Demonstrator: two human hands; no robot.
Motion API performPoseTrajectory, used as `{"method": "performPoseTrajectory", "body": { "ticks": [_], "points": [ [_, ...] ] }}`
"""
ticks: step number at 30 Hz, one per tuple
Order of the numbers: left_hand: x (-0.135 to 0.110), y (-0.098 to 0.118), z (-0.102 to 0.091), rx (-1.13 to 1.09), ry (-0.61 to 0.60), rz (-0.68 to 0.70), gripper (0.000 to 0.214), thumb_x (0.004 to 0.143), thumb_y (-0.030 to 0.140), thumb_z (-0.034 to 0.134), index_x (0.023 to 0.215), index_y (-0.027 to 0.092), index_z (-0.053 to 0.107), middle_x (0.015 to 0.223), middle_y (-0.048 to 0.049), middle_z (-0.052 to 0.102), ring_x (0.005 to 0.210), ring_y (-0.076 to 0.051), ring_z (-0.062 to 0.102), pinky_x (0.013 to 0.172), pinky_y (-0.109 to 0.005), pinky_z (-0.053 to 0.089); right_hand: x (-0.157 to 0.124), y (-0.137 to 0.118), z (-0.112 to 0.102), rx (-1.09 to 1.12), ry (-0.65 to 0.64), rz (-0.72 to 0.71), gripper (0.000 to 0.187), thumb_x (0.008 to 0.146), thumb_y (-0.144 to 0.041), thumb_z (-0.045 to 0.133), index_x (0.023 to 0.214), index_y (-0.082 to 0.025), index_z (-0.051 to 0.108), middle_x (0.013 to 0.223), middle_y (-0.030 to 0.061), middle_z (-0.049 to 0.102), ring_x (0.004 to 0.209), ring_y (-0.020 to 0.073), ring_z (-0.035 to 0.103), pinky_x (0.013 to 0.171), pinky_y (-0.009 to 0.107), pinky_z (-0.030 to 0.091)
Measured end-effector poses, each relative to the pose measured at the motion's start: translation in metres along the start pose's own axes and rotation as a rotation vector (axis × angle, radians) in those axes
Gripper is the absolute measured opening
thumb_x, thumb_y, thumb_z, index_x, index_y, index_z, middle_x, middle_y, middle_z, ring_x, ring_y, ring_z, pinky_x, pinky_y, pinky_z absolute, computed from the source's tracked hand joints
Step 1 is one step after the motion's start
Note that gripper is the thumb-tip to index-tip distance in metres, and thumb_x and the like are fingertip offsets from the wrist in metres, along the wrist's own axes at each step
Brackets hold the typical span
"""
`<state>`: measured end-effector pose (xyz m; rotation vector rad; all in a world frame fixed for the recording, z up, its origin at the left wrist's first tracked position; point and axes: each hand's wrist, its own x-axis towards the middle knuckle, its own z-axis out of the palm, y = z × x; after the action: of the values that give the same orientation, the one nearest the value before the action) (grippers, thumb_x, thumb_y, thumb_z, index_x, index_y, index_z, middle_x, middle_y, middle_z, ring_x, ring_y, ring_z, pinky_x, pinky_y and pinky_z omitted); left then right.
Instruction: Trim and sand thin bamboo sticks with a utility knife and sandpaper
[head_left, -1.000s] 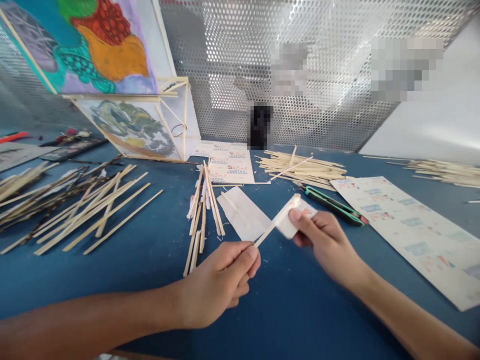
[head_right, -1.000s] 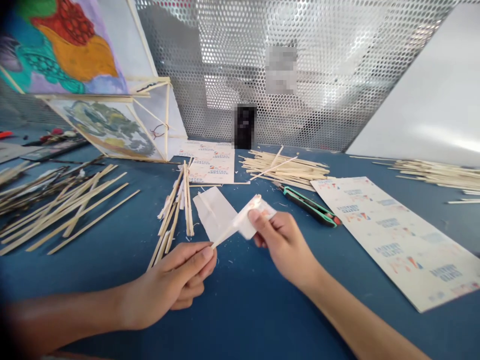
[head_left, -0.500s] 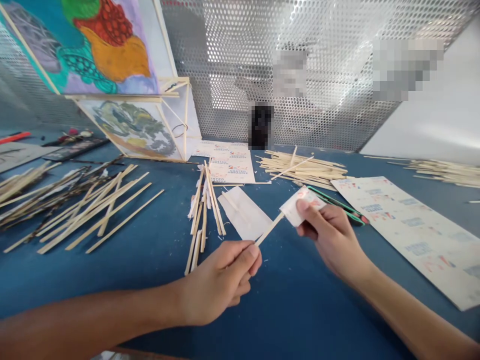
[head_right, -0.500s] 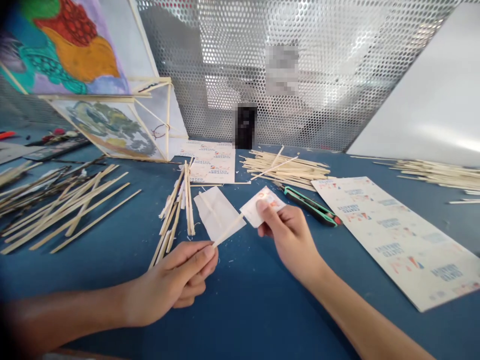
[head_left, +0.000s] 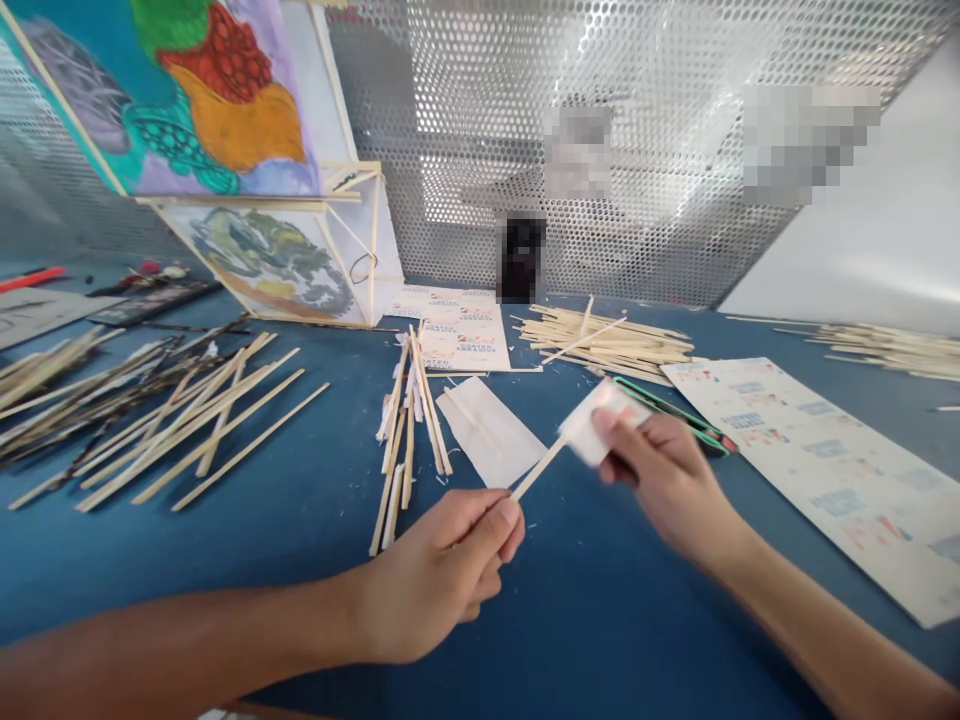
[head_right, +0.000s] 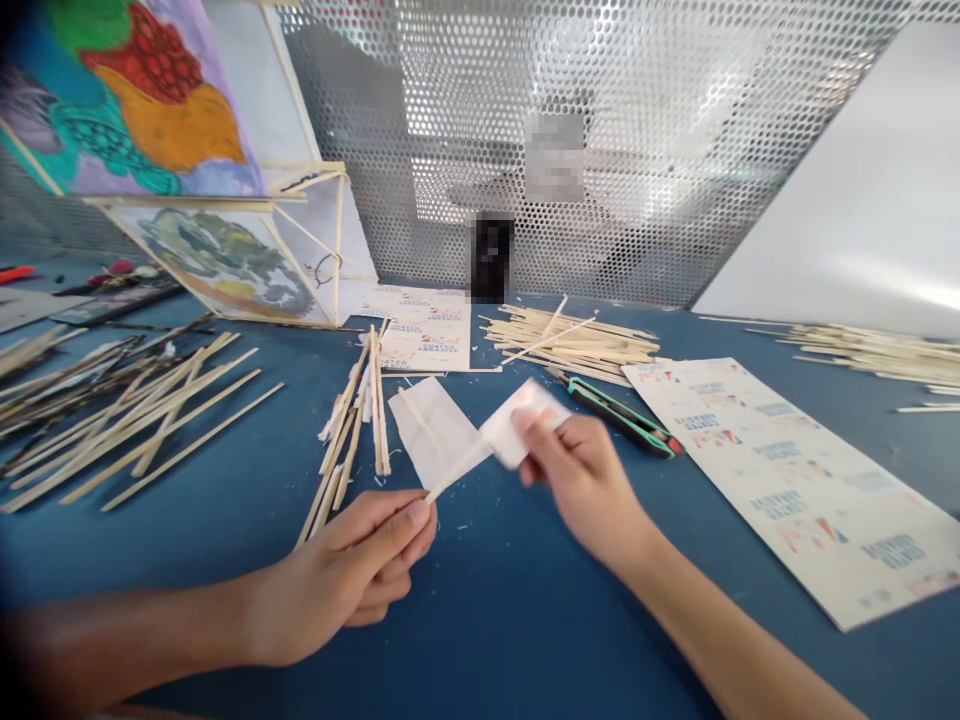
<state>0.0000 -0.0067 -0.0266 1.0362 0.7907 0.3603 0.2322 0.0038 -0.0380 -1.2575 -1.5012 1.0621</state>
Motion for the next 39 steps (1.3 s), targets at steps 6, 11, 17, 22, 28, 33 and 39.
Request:
{"method": "performPoseTrajectory", "body": {
  "ticks": [6, 11, 17, 22, 28, 33, 39],
  "points": [
    [0.000, 0.001, 0.000, 0.004, 0.001, 0.011, 0.048, 0.098, 0.065, 0.048, 0.078, 0.022, 0.042, 0.055, 0.0130, 0.020, 0.043, -0.005, 0.013, 0.038, -0.017, 0.011, 0.001, -0.002, -0.004, 0.025, 0.072, -0.035, 0.062, 0.097, -0.060, 0.058, 0.053, -0.017, 0.060, 0.048, -0.0014, 0.048, 0.047, 0.0089, 0.038, 0.048, 0.026, 0.027],
    [0.002, 0.000, -0.002, 0.020, -0.020, 0.022, 0.047, 0.100, 0.063, 0.047, 0.079, 0.022, 0.043, 0.055, 0.0125, 0.021, 0.044, -0.006, 0.014, 0.038, -0.018, 0.011, 0.004, 0.000, -0.009, -0.021, -0.183, 0.009, 0.058, 0.096, -0.059, 0.061, 0.058, -0.015, 0.068, 0.047, 0.0001, 0.052, 0.044, 0.0094, 0.042, 0.046, 0.026, 0.030],
    [-0.002, 0.004, -0.003, 0.091, -0.067, 0.047, 0.046, 0.104, 0.060, 0.042, 0.079, 0.021, 0.044, 0.056, 0.0116, 0.018, 0.045, -0.007, 0.013, 0.041, -0.020, 0.013, 0.031, 0.018, -0.037, 0.229, 0.599, -0.008, 0.050, 0.086, -0.052, 0.075, 0.057, -0.020, 0.051, 0.053, -0.0051, 0.042, 0.048, 0.0082, 0.033, 0.046, 0.026, 0.026],
    [-0.011, 0.010, 0.000, 0.373, -0.018, 0.187, 0.048, 0.104, 0.061, 0.041, 0.085, 0.019, 0.056, 0.054, 0.0092, 0.028, 0.046, -0.008, 0.022, 0.045, -0.024, 0.017, 0.030, 0.022, -0.050, 0.031, 0.426, 0.055, 0.057, 0.083, -0.053, 0.080, 0.048, -0.019, 0.050, 0.047, -0.0046, 0.037, 0.046, 0.0081, 0.030, 0.047, 0.030, 0.019],
    [-0.016, 0.014, -0.002, 0.451, 0.026, 0.214, 0.055, 0.102, 0.066, 0.039, 0.086, 0.018, 0.062, 0.052, 0.0089, 0.025, 0.047, -0.009, 0.022, 0.046, -0.028, 0.017, 0.015, 0.013, -0.038, -0.033, 0.080, 0.035, 0.072, 0.105, -0.062, 0.034, 0.053, -0.019, 0.060, 0.046, -0.0007, 0.042, 0.047, 0.0115, 0.036, 0.051, 0.031, 0.028],
    [-0.014, 0.017, -0.005, 0.482, 0.025, 0.144, 0.056, 0.101, 0.068, 0.038, 0.092, 0.019, 0.065, 0.053, 0.0093, 0.024, 0.048, -0.010, 0.020, 0.047, -0.029, 0.016, -0.006, -0.003, -0.025, 0.077, -0.078, -0.172, 0.027, 0.100, -0.043, 0.060, 0.094, -0.021, 0.074, 0.066, -0.0002, 0.054, 0.057, 0.0131, 0.043, 0.051, 0.028, 0.032],
    [-0.010, 0.015, -0.007, 0.528, 0.067, 0.118, 0.054, 0.101, 0.066, 0.039, 0.093, 0.020, 0.065, 0.058, 0.0077, 0.031, 0.052, -0.011, 0.027, 0.049, -0.028, 0.019, -0.014, -0.012, -0.016, 0.053, -0.135, -0.196, 0.013, 0.098, -0.035, 0.065, 0.095, -0.024, 0.073, 0.067, -0.0029, 0.050, 0.059, 0.0109, 0.039, 0.052, 0.025, 0.032]
  ]
}}
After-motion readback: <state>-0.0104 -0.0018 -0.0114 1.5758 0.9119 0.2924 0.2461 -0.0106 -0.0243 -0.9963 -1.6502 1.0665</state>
